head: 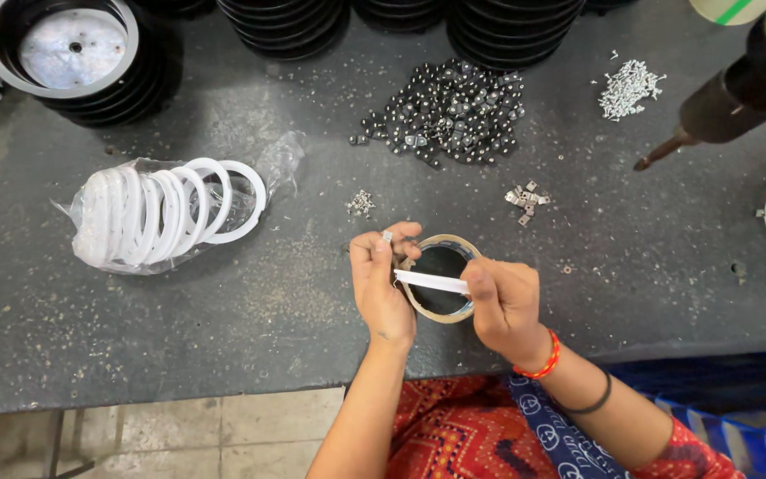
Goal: The person uses a green hot glue gun to apply adhesive to a white plastic ring and then inserts small metal fasteners into the ring. The person repeats this process for multiple rings, handling the rings and fasteners by hand.
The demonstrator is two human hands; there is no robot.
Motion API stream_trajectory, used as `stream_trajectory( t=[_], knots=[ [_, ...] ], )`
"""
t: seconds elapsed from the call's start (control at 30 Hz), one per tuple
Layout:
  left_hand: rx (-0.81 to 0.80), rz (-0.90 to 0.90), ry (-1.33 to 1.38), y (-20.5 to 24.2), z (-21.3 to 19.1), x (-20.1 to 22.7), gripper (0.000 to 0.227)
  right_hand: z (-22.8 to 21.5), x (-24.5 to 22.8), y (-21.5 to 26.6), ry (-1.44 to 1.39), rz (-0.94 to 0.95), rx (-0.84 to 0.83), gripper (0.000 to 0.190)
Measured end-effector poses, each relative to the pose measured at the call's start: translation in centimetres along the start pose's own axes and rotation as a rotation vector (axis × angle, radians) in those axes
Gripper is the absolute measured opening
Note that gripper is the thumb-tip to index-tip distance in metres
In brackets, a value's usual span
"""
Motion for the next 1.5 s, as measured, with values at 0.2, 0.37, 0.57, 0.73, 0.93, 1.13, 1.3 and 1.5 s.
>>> stream_trajectory(
  t=[0.2,0.37,0.57,0.73,0.93,1.13,1.3,1.5],
  knots=[
    [0.031,0.109,-0.080,0.1,-0.4,1.7,0.010,0.1,0.2,0.1,-0.066,-0.032,-0.017,0.038],
    [0.079,0.283,-0.235,2.2,-1.1,6.5,0.008,-0.1,-0.4,0.3,-0.103,0.027,-0.135,0.021],
    [-0.043,0.037,-0.369,7.3,0.1,6.9,0.012,-1.5,-4.2,0.7,0.105,-0.230,-0.106,0.052],
    [-0.166,-0.294,-0.366,10.4,2.7,2.8,0.014,-2.4,-4.6,0.7,0.111,-0.227,-0.094,0.051],
    [-0.216,-0.104,-0.600,9.7,4.1,3.3,0.008,-2.7,-4.5,1.3,0.055,-0.245,-0.066,0.047],
    [-0.278,-0.123,-0.598,9.6,4.6,3.4,0.009,-3.0,-4.1,1.4,-0.013,-0.243,-0.077,0.046],
    [-0.261,-0.155,-0.569,9.5,4.5,3.0,0.009,-3.1,-3.8,1.5,-0.034,-0.219,-0.089,0.043],
    [-0.255,-0.142,-0.568,9.6,4.3,3.0,0.008,-3.2,-3.6,1.6,-0.024,-0.205,-0.102,0.041]
  ],
)
Point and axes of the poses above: each hand's wrist, its own y-axis away from the middle knuckle, its own z-axis out of the palm, x = y × z, the point moved 9 cm from there along -y, towards the middle knuckle, and after that the axes turned 14 degrees about x, right-handed, at the moved point
